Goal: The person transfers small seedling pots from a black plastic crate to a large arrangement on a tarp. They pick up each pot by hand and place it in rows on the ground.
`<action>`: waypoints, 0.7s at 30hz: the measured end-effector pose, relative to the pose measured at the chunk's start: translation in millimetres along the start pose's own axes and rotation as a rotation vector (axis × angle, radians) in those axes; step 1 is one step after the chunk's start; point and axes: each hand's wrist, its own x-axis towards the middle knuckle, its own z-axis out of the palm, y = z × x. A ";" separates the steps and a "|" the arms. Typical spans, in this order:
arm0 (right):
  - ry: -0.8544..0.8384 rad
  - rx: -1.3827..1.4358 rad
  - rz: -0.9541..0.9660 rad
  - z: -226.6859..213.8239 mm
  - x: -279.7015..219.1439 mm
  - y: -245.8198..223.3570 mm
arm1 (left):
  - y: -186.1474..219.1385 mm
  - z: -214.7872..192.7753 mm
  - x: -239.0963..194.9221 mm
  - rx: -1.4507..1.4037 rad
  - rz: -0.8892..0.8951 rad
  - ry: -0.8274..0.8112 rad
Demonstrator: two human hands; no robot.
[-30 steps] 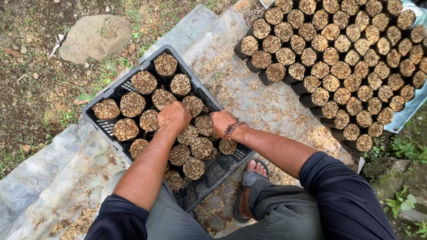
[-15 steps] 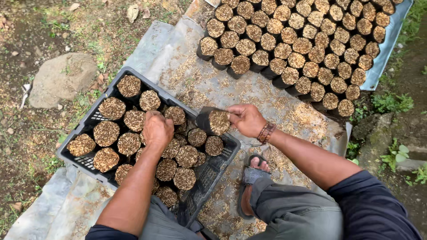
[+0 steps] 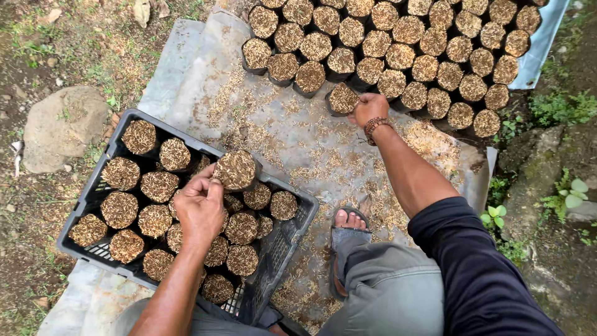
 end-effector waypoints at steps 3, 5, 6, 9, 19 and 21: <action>0.026 0.161 0.156 23.9 9.9 -1.0 | 4.4 13.8 -18.7 0.021 0.005 -0.057; 0.034 0.294 0.212 33.8 4.9 -0.1 | 3.0 25.8 -36.0 -0.026 -0.067 -0.006; 0.027 0.347 0.203 36.1 1.5 -0.2 | 2.1 33.0 -47.2 -0.053 -0.106 0.020; 0.005 0.294 0.267 45.6 -9.9 -4.7 | -1.2 51.3 -73.9 -0.121 -0.155 0.000; -0.042 0.511 0.357 52.6 20.0 3.5 | 18.7 67.7 -71.2 -0.028 -0.248 -0.147; -0.021 0.541 0.308 51.0 24.4 7.3 | 23.2 75.5 -63.7 -0.053 -0.238 -0.147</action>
